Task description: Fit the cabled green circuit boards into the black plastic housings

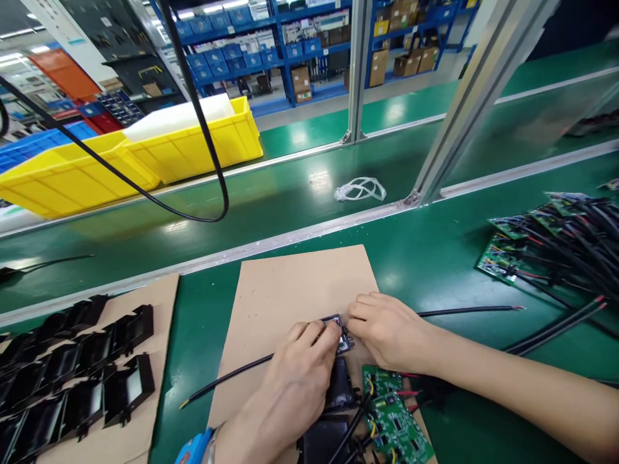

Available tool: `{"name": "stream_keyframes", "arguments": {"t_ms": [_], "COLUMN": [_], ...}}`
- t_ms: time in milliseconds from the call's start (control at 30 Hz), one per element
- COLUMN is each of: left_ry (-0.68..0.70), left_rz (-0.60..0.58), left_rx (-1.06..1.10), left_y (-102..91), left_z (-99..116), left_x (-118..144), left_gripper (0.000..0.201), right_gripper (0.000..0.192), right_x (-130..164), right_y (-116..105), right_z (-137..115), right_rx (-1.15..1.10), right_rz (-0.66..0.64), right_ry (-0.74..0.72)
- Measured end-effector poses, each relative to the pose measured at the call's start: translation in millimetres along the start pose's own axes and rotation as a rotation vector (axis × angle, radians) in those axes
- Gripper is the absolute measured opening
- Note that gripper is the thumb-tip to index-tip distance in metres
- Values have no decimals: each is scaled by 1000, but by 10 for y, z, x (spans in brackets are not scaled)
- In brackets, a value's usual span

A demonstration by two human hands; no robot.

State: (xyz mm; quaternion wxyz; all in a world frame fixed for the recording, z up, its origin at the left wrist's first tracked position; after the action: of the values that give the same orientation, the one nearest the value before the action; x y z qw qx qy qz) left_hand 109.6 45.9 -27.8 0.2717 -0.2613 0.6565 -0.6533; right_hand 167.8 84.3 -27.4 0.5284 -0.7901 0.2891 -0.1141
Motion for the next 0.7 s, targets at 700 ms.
{"name": "stream_keyframes", "arguments": {"t_ms": [700], "left_ry": [-518], "left_rz": [81], "left_rx": [0], "left_y": [-896], "left_z": [-2043], "left_x": [-47], "left_gripper": [60], "right_gripper": [20], "right_x": [-785], "right_y": [-1469], "right_z": [955], "right_rx": [148], "right_rz": [193], "right_ry": [210]}}
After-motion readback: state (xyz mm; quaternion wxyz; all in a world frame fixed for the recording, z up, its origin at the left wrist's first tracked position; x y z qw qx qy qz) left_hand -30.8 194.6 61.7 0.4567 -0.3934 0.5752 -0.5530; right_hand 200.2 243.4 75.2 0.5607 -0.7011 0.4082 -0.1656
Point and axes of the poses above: each hand's wrist, its own x-axis away from the middle knuckle, its own y-axis out of the palm, z = x × y, the point moved 10 cm from there along -x, towards the middle knuckle, and after that the axes turned 8 degrees about -x, right-handed, at the moved point
